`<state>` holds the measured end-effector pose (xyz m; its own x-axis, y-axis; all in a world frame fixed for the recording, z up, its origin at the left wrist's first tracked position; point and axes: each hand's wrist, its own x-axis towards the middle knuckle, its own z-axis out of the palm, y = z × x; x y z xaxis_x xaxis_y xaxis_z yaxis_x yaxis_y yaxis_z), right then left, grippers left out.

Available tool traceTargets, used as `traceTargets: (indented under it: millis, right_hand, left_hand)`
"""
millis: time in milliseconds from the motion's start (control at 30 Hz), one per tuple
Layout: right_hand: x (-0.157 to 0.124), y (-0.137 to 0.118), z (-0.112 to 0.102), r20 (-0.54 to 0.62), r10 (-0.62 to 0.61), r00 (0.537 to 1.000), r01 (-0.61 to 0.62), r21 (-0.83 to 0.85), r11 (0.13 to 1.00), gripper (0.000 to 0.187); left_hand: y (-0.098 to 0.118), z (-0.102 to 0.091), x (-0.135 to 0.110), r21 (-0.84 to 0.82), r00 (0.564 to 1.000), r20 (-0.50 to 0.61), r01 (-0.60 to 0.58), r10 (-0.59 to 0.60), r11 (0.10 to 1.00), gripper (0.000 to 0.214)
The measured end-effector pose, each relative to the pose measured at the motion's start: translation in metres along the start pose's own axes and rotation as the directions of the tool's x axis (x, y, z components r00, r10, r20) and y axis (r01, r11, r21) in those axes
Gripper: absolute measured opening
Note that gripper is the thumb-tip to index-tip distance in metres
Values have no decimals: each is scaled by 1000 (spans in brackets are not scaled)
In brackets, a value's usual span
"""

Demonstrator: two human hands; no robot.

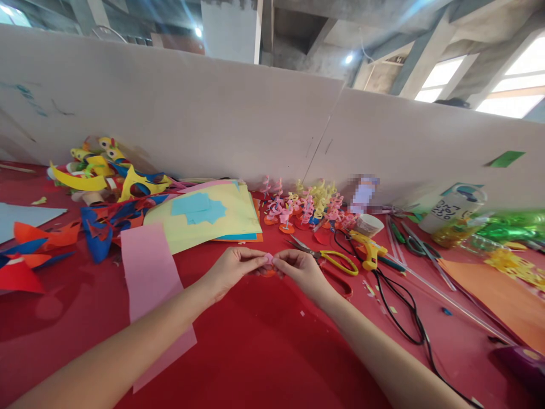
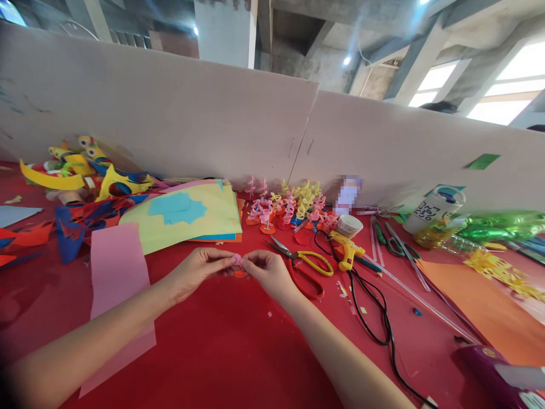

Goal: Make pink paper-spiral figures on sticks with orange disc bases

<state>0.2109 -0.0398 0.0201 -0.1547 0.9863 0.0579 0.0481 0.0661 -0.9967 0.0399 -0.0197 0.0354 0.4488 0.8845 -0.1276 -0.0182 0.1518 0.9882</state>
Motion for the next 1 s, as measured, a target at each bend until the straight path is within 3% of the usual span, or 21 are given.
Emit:
traceTargets:
  millis: [500, 767, 867, 1000]
  right_hand:
    - [-2, -5, -1, 46, -11, 999, 10, 6, 1000, 31]
    - [-1, -5, -1, 78, -4, 997, 3, 14, 1000, 33]
    - [-1, -2, 0, 60, -10, 998, 11, -16, 1000, 33]
    - [-1, 5, 2, -7, -45, 999, 44, -79, 996, 27]
  left_hand:
    - [0, 2, -1, -83, 1000, 23, 15, -13, 996, 25]
    - [1, 4, -4, -181, 996, 41, 91, -85, 979, 22]
    - [-1, 4, -3, -115, 999, 26, 44, -41, 992, 24]
    - [-5, 3, 1, 99, 996, 11, -95, 94, 991, 26]
